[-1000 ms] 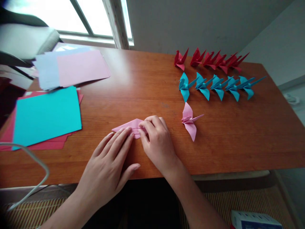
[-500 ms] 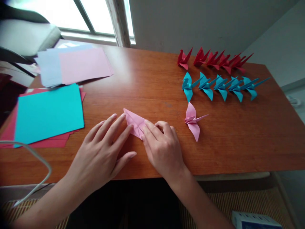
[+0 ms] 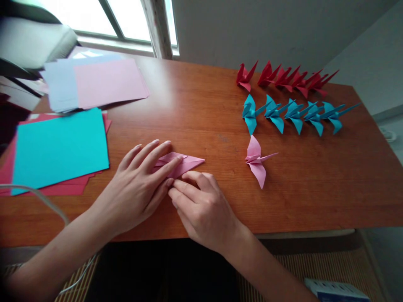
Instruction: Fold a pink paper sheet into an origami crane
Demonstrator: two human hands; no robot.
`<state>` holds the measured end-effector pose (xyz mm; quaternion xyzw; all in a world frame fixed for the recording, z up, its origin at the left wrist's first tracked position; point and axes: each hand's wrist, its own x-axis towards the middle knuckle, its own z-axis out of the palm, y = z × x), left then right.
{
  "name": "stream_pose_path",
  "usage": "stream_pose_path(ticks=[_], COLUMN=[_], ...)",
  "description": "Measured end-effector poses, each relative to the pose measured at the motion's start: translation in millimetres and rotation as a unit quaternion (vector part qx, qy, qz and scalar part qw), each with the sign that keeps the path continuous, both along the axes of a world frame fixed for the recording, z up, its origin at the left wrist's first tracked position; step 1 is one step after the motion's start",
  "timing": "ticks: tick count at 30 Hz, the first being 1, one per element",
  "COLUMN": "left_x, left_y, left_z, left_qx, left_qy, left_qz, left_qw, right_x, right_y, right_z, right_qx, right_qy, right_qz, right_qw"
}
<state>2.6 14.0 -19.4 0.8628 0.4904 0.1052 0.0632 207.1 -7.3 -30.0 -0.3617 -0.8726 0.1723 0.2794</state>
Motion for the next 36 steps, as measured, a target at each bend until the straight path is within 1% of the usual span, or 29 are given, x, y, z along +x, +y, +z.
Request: stream_pose_path(ticks=[2, 4, 6, 8, 13, 15, 21, 26, 28, 31, 33, 36], left_x=[0, 0, 0, -1, -5, -7, -10, -13, -15, -16, -15, -12], left_y=[1, 1, 0, -2, -12, -15, -16, -14, -12, -8, -6, -4], left_z=[-0.9, -2.1, -3.2, -4.3, -7.0, -8.1, -9.8, -9.5, -9.6, -9.8, -9.5, -8.8], left_qx=[0.001, 0.001, 0.006, 0.025, 0.127, 0.140, 0.118, 0.112, 0.102, 0.087, 0.086, 0.081], left_qy=[-0.007, -0.012, -0.013, -0.012, -0.030, -0.044, -0.054, -0.056, -0.075, -0.100, -0.103, -0.099], left_qz=[-0.008, -0.014, -0.021, -0.025, -0.033, -0.046, -0.090, -0.106, -0.108, -0.091, -0.080, -0.070], left_qw=[1.000, 1.000, 1.000, 0.999, 0.991, 0.988, 0.987, 0.986, 0.986, 0.987, 0.988, 0.989], right_x=[2, 6, 10, 13, 12, 12, 15, 17, 16, 12, 10, 7], right_y=[5, 10, 13, 15, 12, 11, 7, 7, 9, 14, 18, 20], right_z=[-1.7, -4.7, -8.1, -10.9, -11.5, -10.3, -7.8, -5.2, -3.3, -0.4, 0.9, 1.2], right_qx=[-0.010, 0.003, 0.024, 0.040, 0.068, 0.073, 0.080, 0.091, 0.089, 0.074, 0.069, 0.083], right_qy=[0.041, 0.054, 0.026, -0.008, -0.057, -0.068, -0.084, -0.091, -0.091, -0.084, -0.079, -0.074], right_qz=[-0.016, -0.048, -0.066, -0.068, -0.078, -0.081, -0.081, -0.083, -0.081, -0.079, -0.077, -0.066], right_qw=[0.999, 0.997, 0.997, 0.997, 0.993, 0.992, 0.990, 0.988, 0.989, 0.991, 0.991, 0.992])
